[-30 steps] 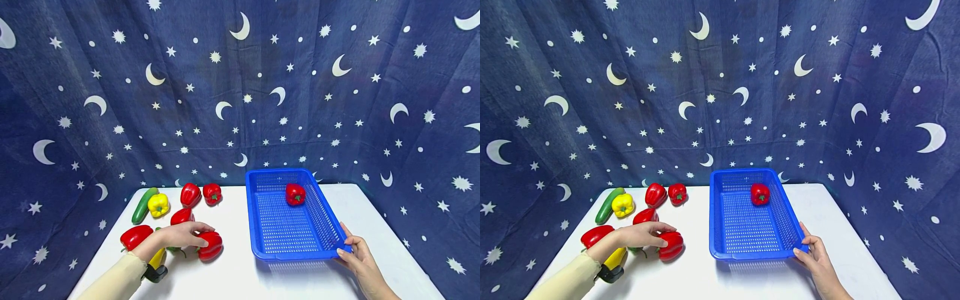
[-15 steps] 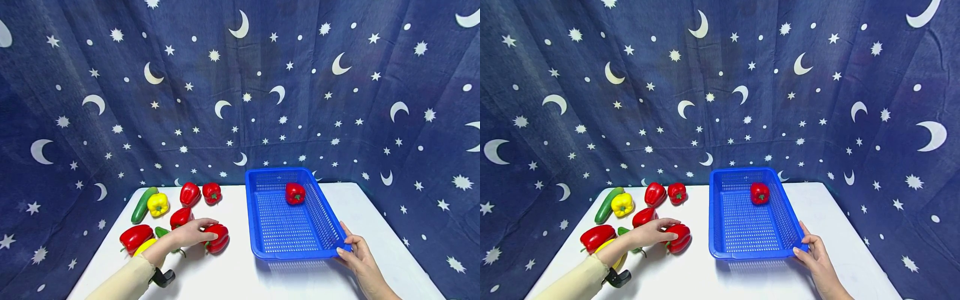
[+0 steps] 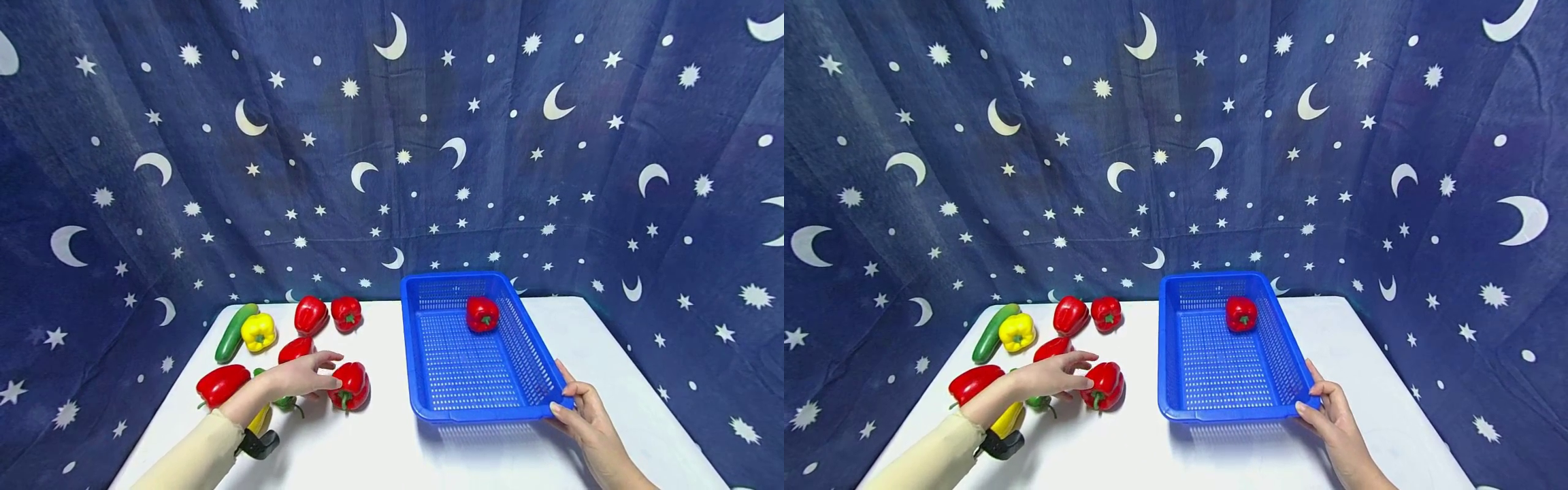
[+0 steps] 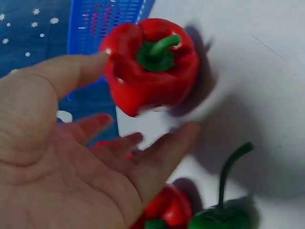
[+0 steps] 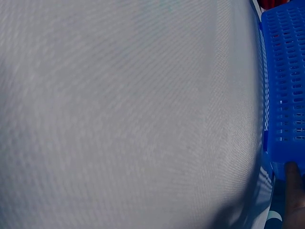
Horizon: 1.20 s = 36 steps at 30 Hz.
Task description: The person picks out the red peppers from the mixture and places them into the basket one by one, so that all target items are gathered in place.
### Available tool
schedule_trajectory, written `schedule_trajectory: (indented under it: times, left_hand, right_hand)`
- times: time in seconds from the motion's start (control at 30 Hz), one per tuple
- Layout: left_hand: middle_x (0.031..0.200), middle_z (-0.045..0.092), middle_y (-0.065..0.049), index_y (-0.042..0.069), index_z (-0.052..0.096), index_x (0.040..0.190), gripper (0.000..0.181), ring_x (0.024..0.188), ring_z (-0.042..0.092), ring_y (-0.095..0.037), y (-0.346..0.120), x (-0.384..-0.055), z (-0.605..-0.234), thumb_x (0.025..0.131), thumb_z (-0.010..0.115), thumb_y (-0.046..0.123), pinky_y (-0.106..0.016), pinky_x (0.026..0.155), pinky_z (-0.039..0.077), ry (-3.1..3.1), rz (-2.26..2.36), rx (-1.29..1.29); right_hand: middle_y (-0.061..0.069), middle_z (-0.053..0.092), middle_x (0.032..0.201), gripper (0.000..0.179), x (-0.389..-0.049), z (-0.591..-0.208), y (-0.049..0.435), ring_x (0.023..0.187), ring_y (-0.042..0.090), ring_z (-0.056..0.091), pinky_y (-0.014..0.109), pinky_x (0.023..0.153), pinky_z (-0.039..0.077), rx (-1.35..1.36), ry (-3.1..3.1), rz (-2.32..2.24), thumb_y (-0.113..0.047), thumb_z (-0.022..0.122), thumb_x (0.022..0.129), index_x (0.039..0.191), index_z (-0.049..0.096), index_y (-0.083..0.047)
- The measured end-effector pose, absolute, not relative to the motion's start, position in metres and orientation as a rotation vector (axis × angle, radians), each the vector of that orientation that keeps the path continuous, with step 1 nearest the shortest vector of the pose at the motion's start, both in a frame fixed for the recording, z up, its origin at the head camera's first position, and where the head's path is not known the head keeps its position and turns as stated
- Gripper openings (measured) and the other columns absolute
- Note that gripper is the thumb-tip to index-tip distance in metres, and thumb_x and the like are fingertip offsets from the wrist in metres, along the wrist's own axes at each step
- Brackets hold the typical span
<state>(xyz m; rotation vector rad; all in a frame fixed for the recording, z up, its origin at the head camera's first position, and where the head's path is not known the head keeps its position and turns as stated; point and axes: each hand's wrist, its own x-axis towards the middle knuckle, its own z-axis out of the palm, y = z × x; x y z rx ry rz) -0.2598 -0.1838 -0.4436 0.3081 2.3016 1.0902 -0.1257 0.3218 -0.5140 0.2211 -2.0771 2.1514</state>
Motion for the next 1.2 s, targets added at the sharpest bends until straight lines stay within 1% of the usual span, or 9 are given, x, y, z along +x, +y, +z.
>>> schedule_trajectory:
  times: [0.17, 0.27, 0.33, 0.5, 0.6, 0.73, 0.83, 1.0, 1.2]
  left_hand:
    - [0.154, 0.044, -0.019, 0.019, 0.043, 0.157, 0.075, 0.125, 0.057, -0.032, -0.186, -0.265, -0.452, 0.091, 0.078, 0.029, -0.05, 0.097, 0.054, 2.268, 1.121, 0.386]
    - [0.152, 0.047, -0.015, 0.028, 0.046, 0.155, 0.073, 0.133, 0.048, -0.035, -0.186, -0.265, -0.456, 0.09, 0.078, 0.034, -0.056, 0.101, 0.049, 2.285, 1.086, 0.414]
    - [0.15, 0.049, -0.012, 0.031, 0.049, 0.153, 0.069, 0.132, 0.047, -0.035, -0.185, -0.265, -0.457, 0.09, 0.078, 0.033, -0.056, 0.101, 0.049, 2.279, 1.083, 0.426]
    - [0.146, 0.048, -0.012, 0.025, 0.052, 0.15, 0.065, 0.115, 0.057, -0.028, -0.181, -0.263, -0.462, 0.091, 0.079, 0.025, -0.042, 0.089, 0.059, 2.173, 1.213, 0.39]
    - [0.145, 0.047, -0.013, 0.021, 0.05, 0.151, 0.068, 0.108, 0.06, -0.025, -0.18, -0.261, -0.464, 0.091, 0.08, 0.027, -0.04, 0.086, 0.06, 2.173, 1.247, 0.359]
    - [0.135, 0.054, -0.014, 0.018, 0.047, 0.153, 0.074, 0.102, 0.063, -0.024, -0.178, -0.258, -0.465, 0.089, 0.081, 0.031, -0.039, 0.084, 0.06, 2.208, 1.231, 0.333]
    - [0.132, 0.057, -0.014, 0.02, 0.047, 0.153, 0.077, 0.108, 0.061, -0.027, -0.177, -0.256, -0.466, 0.087, 0.083, 0.033, -0.042, 0.087, 0.059, 2.234, 1.212, 0.315]
    - [0.138, 0.054, -0.011, 0.027, 0.046, 0.155, 0.082, 0.124, 0.049, -0.031, -0.178, -0.255, -0.471, 0.082, 0.086, 0.032, -0.051, 0.093, 0.053, 2.3, 1.142, 0.339]
    - [0.138, 0.055, -0.01, 0.029, 0.045, 0.156, 0.083, 0.123, 0.05, -0.031, -0.178, -0.253, -0.472, 0.083, 0.083, 0.02, -0.052, 0.094, 0.052, 2.292, 1.163, 0.4]
  right_hand:
    - [0.018, 0.0, 0.17, 0.021, -0.127, -0.513, 0.322, 0.127, -0.01, 0.043, 0.025, 0.089, 0.055, 0.216, -2.083, 2.135, -0.001, 0.048, 0.106, 0.119, 0.031, -0.001]
    - [0.018, 0.0, 0.17, 0.022, -0.127, -0.513, 0.321, 0.126, -0.01, 0.043, 0.024, 0.089, 0.055, 0.188, -2.095, 2.128, -0.002, 0.049, 0.106, 0.12, 0.032, -0.002]
    - [0.018, 0.0, 0.17, 0.022, -0.127, -0.513, 0.321, 0.126, -0.01, 0.044, 0.024, 0.089, 0.055, 0.188, -2.089, 2.134, -0.002, 0.049, 0.106, 0.119, 0.032, -0.002]
    - [0.017, 0.0, 0.17, 0.02, -0.126, -0.514, 0.321, 0.126, -0.009, 0.046, 0.025, 0.089, 0.055, 0.211, -2.061, 2.153, 0.001, 0.048, 0.106, 0.119, 0.032, -0.002]
    - [0.016, 0.001, 0.171, 0.02, -0.126, -0.514, 0.321, 0.126, -0.008, 0.047, 0.025, 0.088, 0.056, 0.215, -2.053, 2.152, 0.001, 0.047, 0.106, 0.119, 0.032, -0.002]
    - [0.017, 0.0, 0.17, 0.021, -0.126, -0.514, 0.321, 0.127, -0.008, 0.046, 0.025, 0.089, 0.055, 0.2, -2.06, 2.153, 0.0, 0.048, 0.106, 0.119, 0.032, -0.003]
    - [0.019, -0.001, 0.17, 0.022, -0.126, -0.513, 0.321, 0.127, -0.01, 0.044, 0.024, 0.089, 0.055, 0.17, -2.079, 2.153, -0.002, 0.049, 0.106, 0.12, 0.031, -0.004]
    - [0.02, -0.002, 0.17, 0.023, -0.126, -0.514, 0.321, 0.126, -0.011, 0.043, 0.023, 0.089, 0.054, 0.151, -2.094, 2.148, -0.004, 0.05, 0.107, 0.12, 0.03, -0.004]
    - [0.019, -0.003, 0.17, 0.022, -0.126, -0.515, 0.321, 0.125, -0.012, 0.045, 0.024, 0.089, 0.055, 0.181, -2.06, 2.173, 0.0, 0.049, 0.106, 0.119, 0.031, -0.003]
